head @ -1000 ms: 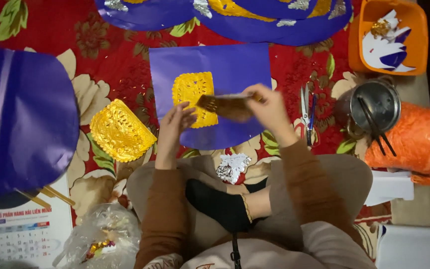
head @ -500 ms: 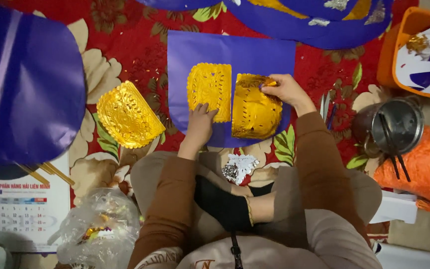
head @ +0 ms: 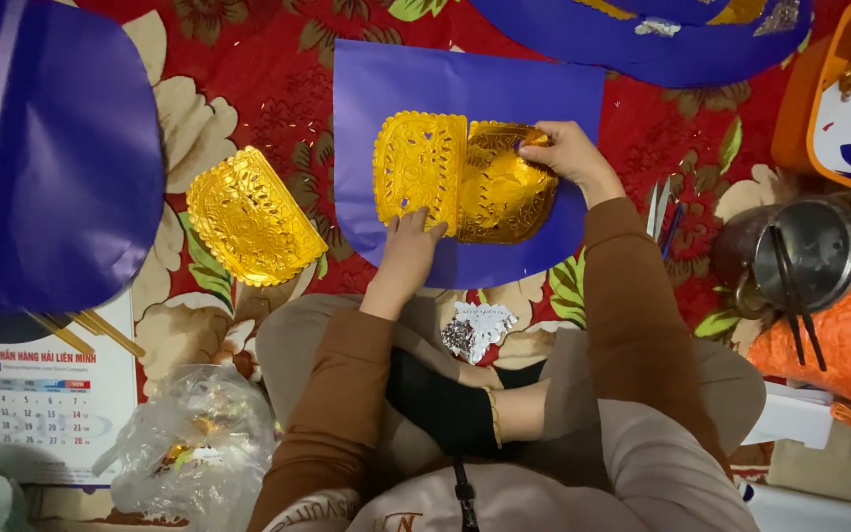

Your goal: Decorating blue sheets with gold and white paper cutouts using glue.

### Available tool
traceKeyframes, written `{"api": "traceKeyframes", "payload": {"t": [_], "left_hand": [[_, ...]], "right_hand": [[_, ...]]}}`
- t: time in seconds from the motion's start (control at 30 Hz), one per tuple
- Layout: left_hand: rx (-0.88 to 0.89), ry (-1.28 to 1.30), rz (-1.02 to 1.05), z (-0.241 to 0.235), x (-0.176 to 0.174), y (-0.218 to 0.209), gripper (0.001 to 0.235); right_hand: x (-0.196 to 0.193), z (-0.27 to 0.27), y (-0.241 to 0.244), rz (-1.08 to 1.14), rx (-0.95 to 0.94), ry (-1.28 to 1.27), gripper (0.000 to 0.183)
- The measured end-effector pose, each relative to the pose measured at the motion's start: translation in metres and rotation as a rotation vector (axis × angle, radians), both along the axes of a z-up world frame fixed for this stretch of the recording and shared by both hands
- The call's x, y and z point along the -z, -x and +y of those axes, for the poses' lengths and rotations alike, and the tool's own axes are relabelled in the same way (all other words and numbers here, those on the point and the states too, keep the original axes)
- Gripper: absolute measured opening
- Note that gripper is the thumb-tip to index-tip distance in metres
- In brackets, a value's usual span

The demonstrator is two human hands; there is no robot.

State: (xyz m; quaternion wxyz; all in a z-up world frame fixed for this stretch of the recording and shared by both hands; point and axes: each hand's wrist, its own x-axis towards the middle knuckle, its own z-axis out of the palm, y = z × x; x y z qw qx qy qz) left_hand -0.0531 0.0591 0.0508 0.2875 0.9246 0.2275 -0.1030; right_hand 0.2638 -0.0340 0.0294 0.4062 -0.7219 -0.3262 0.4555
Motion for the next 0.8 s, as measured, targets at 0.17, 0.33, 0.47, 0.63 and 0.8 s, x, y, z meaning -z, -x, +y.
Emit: {"api": "traceKeyframes", "payload": {"t": [0.17, 0.33, 0.47, 0.63, 0.8], "left_hand": [[0.017, -0.013, 0.069, -0.004, -0.014, -0.004, 0.045], [0.036, -0.025, 0.166, -0.006, -0.014, -0.005, 0.045], [0.053, -0.026, 0.233, -0.006, -0.010, -0.004, 0.046], [0.058, -0.036, 0.295, -0.006, -0.013, -0.006, 0.048], [0.071, -0.044, 0.364, -0.006, -0.017, -0.008, 0.050]], "right_hand": [[0.010, 0.001, -0.002, 0.016, 0.025, -0.005, 0.018], [0.011, 0.003, -0.002, 0.024, 0.050, -0.012, 0.019], [0.007, 0.007, -0.002, -0.017, 0.028, 0.013, 0.016], [-0.003, 0.012, 0.000, -0.067, -0.005, 0.030, 0.014], [0.005, 0.014, -0.001, -0.070, 0.000, 0.075, 0.016]]}}
